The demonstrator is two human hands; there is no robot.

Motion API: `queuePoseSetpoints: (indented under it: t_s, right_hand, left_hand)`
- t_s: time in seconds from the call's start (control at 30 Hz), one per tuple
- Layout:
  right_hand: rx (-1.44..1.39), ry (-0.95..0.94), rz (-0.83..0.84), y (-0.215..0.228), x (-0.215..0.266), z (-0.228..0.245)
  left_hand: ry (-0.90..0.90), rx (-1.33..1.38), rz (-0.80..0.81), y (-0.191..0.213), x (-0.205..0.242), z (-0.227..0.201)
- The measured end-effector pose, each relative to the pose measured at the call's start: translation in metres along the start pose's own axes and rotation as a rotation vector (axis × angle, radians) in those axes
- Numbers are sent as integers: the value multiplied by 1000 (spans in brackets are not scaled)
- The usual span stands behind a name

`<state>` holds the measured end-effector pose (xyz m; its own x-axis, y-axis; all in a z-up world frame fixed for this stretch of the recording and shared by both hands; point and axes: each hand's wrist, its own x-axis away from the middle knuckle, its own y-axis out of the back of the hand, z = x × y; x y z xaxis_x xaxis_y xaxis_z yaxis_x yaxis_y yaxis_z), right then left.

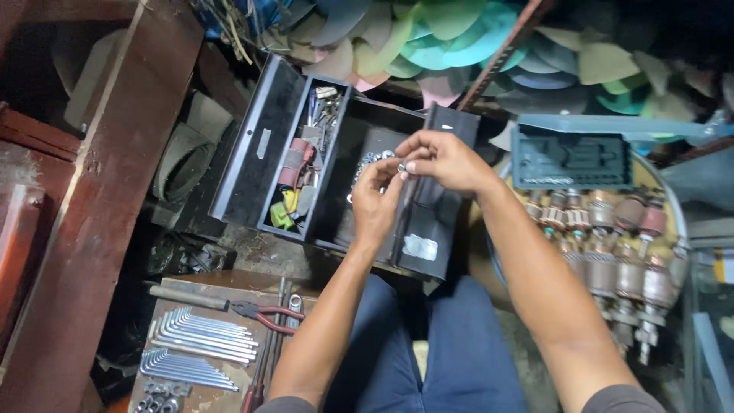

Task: Searching for and inspecting small metal parts within a toolbox and a plastic case.

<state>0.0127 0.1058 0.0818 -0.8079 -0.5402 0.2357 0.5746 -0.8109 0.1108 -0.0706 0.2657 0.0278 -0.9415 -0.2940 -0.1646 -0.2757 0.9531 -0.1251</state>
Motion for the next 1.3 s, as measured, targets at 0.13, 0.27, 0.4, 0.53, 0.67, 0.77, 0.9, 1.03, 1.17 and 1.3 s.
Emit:
queuePoseSetpoints:
  t_s: [0.13, 0.27, 0.4, 0.53, 0.67, 0.77, 0.9, 1.03, 1.17, 1.3]
  right_hand:
    - [-180, 60, -118, -12, 81, 10]
    - [-358, 177, -196, -25, 148, -2]
    - [-458, 293, -246, -43, 206, -5]
    - [-549, 316, -268, -58, 251, -17]
    - [-486, 372, -331, -74, 291, -4]
    - [-356, 396, -392, -86, 317, 6]
    - [-233, 443, -471, -107, 346, 14]
    - [-195, 474, -505, -123, 368, 20]
    - [59, 513, -629, -131, 375, 27]
    - [132, 542, -660, -121, 367, 18]
  left_hand:
    - [-76, 58, 81, -15, 46, -39]
    - [-120, 102, 146, -24, 95, -78]
    - [-163, 123, 223, -33, 143, -111]
    - [-178, 124, 262, -33, 184, -128]
    - [-86, 195, 301, -32, 217, -153]
    - [41, 261, 324, -28, 233, -153]
    - [164, 394, 352, -26, 247, -153]
    - [331, 662, 378, -27, 257, -152]
    - [455, 664, 444, -24, 258, -152]
    - [504, 641, 475, -29, 254, -150]
